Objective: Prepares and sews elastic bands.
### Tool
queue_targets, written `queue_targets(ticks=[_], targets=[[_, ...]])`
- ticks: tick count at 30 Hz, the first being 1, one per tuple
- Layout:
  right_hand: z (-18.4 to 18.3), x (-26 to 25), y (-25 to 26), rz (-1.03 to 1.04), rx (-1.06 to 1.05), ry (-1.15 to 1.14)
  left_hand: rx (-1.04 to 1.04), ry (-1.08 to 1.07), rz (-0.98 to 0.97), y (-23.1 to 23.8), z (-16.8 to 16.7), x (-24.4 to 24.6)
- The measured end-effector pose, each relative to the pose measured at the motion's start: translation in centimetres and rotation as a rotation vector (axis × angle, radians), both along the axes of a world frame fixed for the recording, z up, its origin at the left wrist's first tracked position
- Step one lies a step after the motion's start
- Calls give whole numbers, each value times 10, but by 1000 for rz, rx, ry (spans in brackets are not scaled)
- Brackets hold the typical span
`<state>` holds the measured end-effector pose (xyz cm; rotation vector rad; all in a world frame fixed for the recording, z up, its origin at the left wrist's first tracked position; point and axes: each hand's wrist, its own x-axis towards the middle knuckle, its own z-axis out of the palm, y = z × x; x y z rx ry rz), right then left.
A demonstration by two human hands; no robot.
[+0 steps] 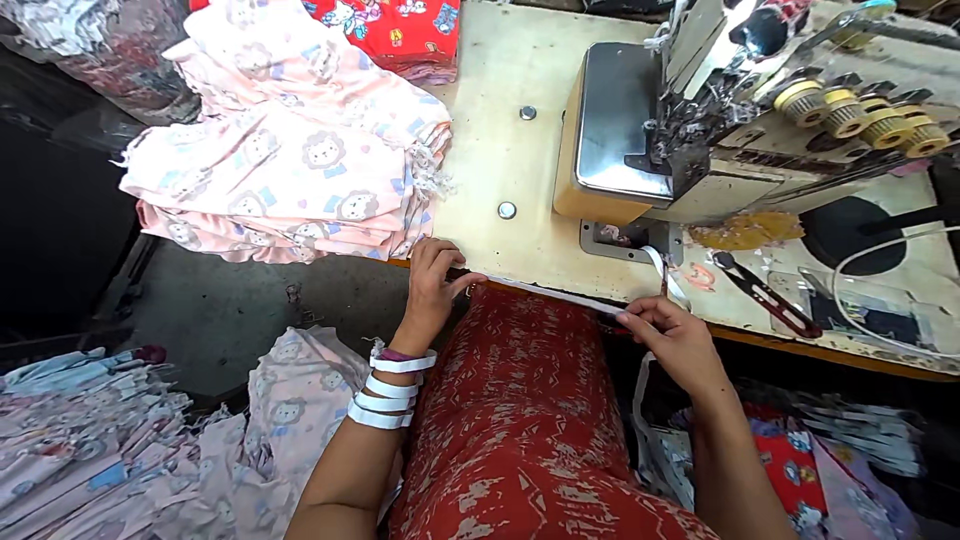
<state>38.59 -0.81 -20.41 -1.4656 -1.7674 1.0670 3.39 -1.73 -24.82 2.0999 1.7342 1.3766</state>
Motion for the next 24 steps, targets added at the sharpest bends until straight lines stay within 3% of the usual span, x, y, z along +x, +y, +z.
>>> queue_targets(ticks=[5,9,13,24], targets=[[21,57,-10,81,-166,79,-63,-13,-31,-1,6,-1],[33,100,-23,-145,-68,-32,-89,-24,-42,-1,7,-1],[28,86,-23,-404,5,-167,-119,-22,-22,-1,6,-3],[-2,74,-22,-604,7,-102,-143,10,-3,0,7,-4]])
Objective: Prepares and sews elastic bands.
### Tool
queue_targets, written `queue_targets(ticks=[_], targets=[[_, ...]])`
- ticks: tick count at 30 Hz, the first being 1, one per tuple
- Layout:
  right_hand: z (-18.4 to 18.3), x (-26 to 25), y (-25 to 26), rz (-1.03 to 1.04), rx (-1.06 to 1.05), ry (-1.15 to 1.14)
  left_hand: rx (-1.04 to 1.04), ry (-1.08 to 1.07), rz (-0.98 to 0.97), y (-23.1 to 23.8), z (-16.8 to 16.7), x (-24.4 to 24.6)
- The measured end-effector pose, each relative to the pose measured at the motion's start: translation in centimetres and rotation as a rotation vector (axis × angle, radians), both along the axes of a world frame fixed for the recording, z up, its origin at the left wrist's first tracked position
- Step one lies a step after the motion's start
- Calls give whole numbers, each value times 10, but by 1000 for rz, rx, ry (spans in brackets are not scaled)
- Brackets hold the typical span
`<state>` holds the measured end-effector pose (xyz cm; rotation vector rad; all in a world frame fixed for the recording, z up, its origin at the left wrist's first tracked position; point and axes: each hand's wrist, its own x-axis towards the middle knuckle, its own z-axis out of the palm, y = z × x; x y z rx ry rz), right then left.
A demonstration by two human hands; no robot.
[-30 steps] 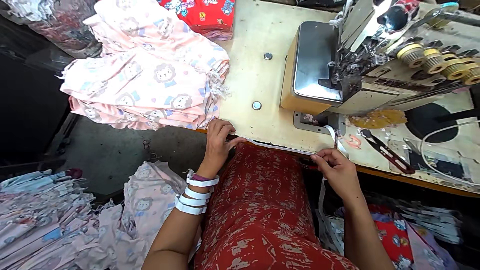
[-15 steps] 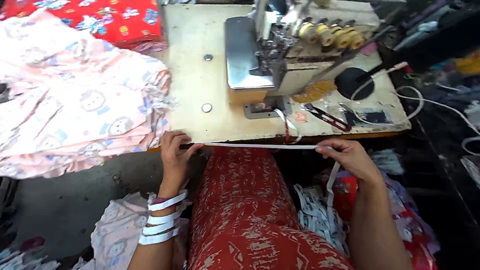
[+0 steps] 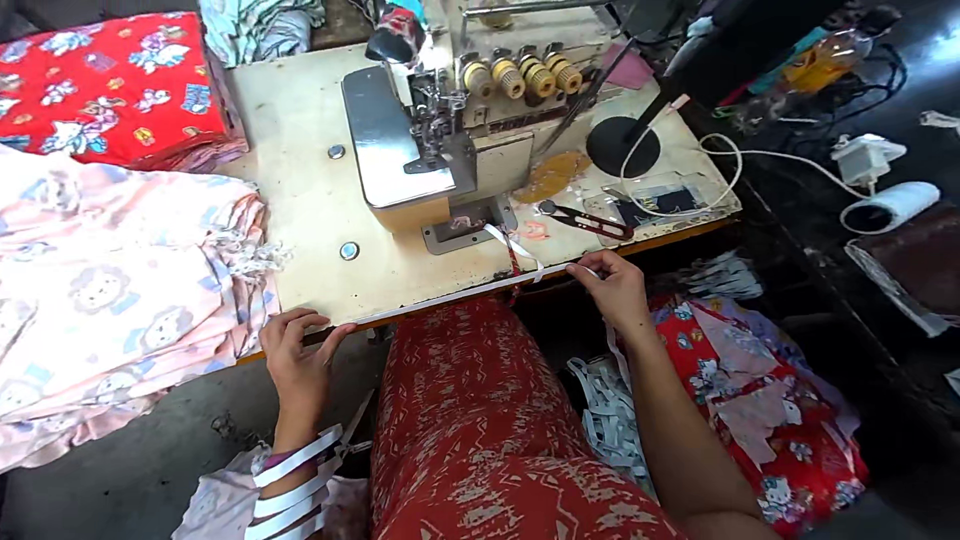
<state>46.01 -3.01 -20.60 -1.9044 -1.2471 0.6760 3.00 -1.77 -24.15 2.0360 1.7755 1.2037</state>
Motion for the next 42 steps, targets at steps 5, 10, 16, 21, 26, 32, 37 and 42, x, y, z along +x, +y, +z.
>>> queue_targets(ticks=[5,10,16,21,26,32,37,42], targets=[[-8,-1,-2,-27,97,22,0,25,-2,-2,2,1],[-9,-3,-1,-67,102,69,13,3,-3,-1,0,1],[-6,-6,0,-79,104,39,-79,-10,-71,-1,13,3],[-1,-12,-4,-53,125,-108,-22,154,-144,-7,21,12],[59,-11,-1,75,81,224,-584,-31,-410,-17,75,24],[114,-49,19,482,42,344,-718,-815,-889,-7,110,64],[192,-74,62,735,422,201,-576,-863,-1055,7,140,78],[236,-134,82,906,567,168,-165,-739,-760,4,160,63]])
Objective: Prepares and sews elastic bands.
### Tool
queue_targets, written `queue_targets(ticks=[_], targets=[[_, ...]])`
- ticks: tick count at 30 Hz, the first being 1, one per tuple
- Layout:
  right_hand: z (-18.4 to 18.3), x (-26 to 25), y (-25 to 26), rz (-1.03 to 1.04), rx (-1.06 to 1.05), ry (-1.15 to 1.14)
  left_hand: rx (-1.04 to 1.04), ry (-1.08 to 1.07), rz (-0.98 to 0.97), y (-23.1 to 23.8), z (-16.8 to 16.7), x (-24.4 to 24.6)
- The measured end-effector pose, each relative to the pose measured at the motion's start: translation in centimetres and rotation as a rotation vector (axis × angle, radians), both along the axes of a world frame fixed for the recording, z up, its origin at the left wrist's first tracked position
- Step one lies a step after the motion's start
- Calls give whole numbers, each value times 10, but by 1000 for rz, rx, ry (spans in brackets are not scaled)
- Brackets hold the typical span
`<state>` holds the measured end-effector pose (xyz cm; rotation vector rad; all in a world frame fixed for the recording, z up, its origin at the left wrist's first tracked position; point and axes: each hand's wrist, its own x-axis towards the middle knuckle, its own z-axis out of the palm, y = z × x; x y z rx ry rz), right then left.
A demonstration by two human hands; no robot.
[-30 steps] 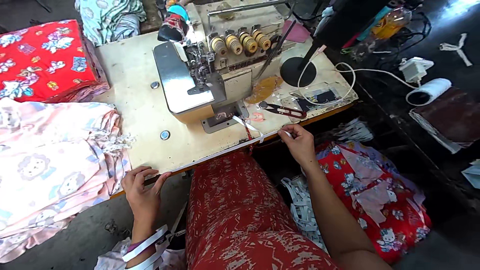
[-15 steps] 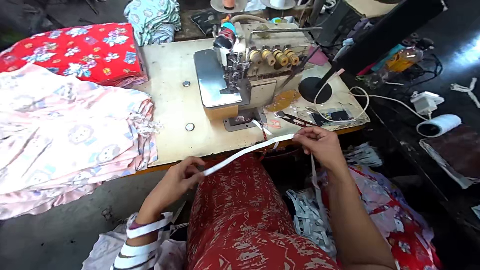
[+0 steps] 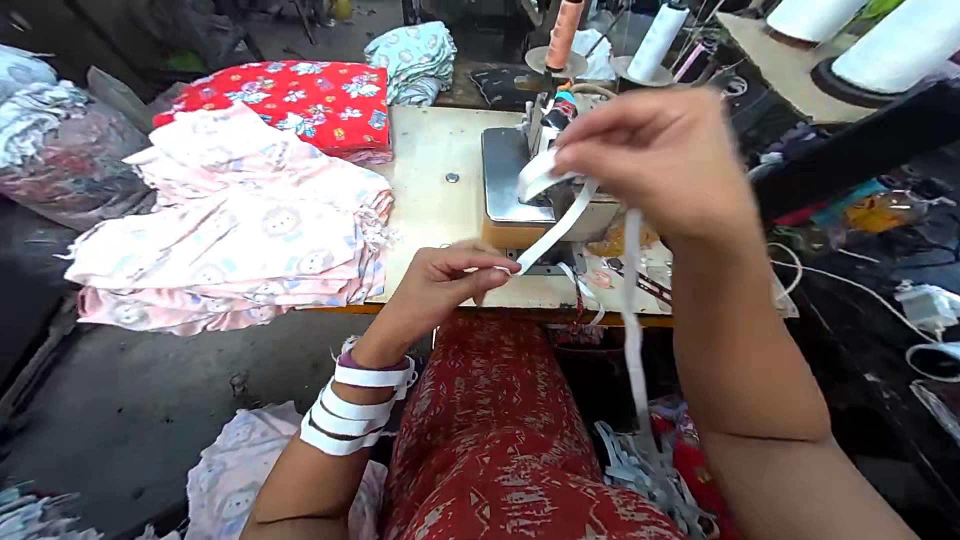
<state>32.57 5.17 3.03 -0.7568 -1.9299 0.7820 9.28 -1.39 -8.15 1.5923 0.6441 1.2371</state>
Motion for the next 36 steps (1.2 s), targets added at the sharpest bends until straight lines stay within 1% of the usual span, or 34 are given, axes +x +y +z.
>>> queue_targets(ticks=[2,5,7,10,12,16,20,25,26,29,31,33,36], targets=[[-20,-13,0,17,-77,-115,36,2,103,-3,3,-13],[-50,-13,-7,53,-262,-133,-81,-37,86,-7,7,-20],[-61,-11,-11,94,-366,-127,-132,66,71,-8,12,-16],[-66,-7,-18,133,-442,-111,-57,288,120,-2,20,-2],[-69,-1,-20,151,-435,-94,-39,342,154,1,21,9],[-72,13,-23,136,-420,-75,-98,331,168,6,20,25],[-74,22,-24,122,-446,-63,-143,338,132,11,19,34],[-83,30,-18,207,-462,-29,-176,313,57,24,16,36],[-84,30,-18,198,-450,-19,-187,287,28,27,12,36],[-90,29,-16,109,-456,35,-312,155,-83,32,-3,38],[-94,29,-15,57,-455,29,-348,92,-50,34,-12,42],[-100,28,-14,6,-442,20,-318,105,3,35,-16,44],[-107,28,-11,-60,-435,13,-262,197,44,39,-14,46]])
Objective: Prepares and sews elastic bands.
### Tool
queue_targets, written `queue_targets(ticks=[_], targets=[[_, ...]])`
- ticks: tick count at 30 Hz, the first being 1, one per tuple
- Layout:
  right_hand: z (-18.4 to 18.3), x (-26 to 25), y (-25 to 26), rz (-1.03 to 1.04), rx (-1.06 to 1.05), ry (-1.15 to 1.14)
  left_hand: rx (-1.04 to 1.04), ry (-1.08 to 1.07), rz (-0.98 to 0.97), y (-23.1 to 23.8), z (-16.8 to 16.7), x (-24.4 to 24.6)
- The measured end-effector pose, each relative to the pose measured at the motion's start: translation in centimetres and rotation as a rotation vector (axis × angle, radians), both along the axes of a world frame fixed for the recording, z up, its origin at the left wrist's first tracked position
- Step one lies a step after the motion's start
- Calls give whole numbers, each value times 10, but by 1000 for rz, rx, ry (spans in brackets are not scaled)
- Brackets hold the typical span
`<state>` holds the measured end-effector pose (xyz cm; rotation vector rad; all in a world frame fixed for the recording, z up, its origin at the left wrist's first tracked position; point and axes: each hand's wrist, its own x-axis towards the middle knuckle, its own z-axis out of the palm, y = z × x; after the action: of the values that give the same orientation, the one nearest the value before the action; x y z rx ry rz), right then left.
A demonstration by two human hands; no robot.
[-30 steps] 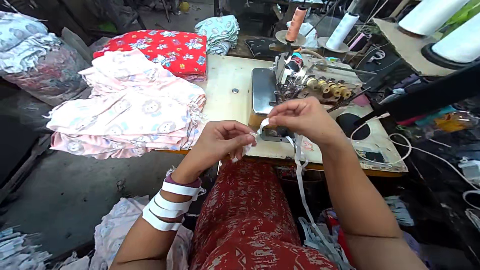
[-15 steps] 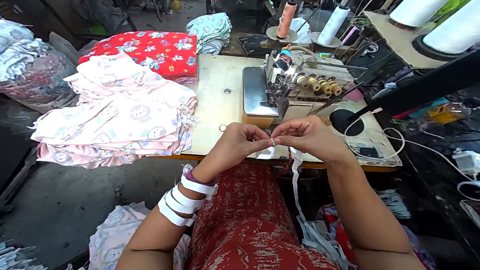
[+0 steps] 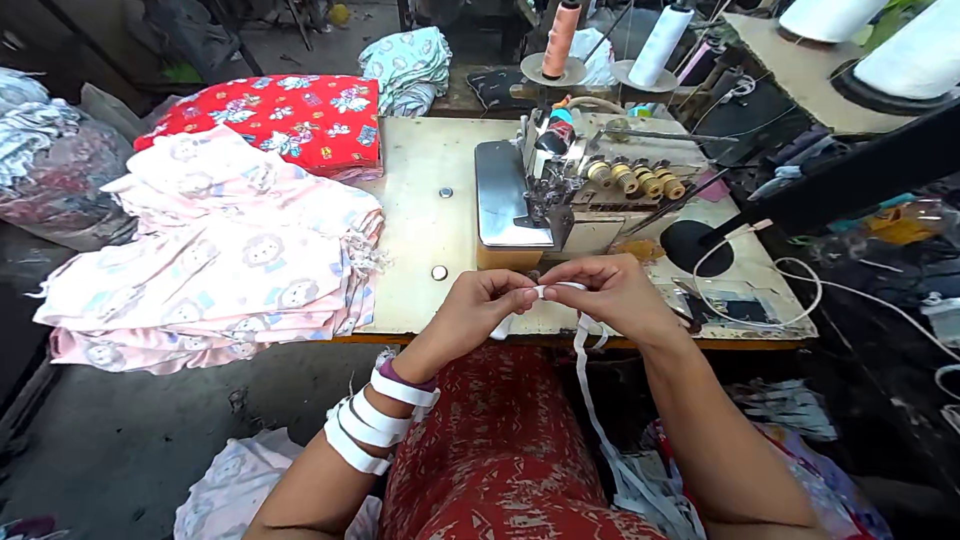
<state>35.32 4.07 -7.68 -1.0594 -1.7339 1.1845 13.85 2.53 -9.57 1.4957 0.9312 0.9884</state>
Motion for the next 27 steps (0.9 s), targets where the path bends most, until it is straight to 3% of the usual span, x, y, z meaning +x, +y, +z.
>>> queue_targets(ticks=[7,13,17,22,27], targets=[[-14,0,12,-94,-40,64,77,98,106,15,-6,10],[-23,4,22,-161,-80,97,357,129,112,28,-18,13],[-24,6,30,-173,-77,79,581,293,122,42,-17,11],[-24,4,56,-208,120,-197,841,507,47,81,-10,9],[-40,-6,74,-240,476,-474,819,567,-4,112,-23,12]])
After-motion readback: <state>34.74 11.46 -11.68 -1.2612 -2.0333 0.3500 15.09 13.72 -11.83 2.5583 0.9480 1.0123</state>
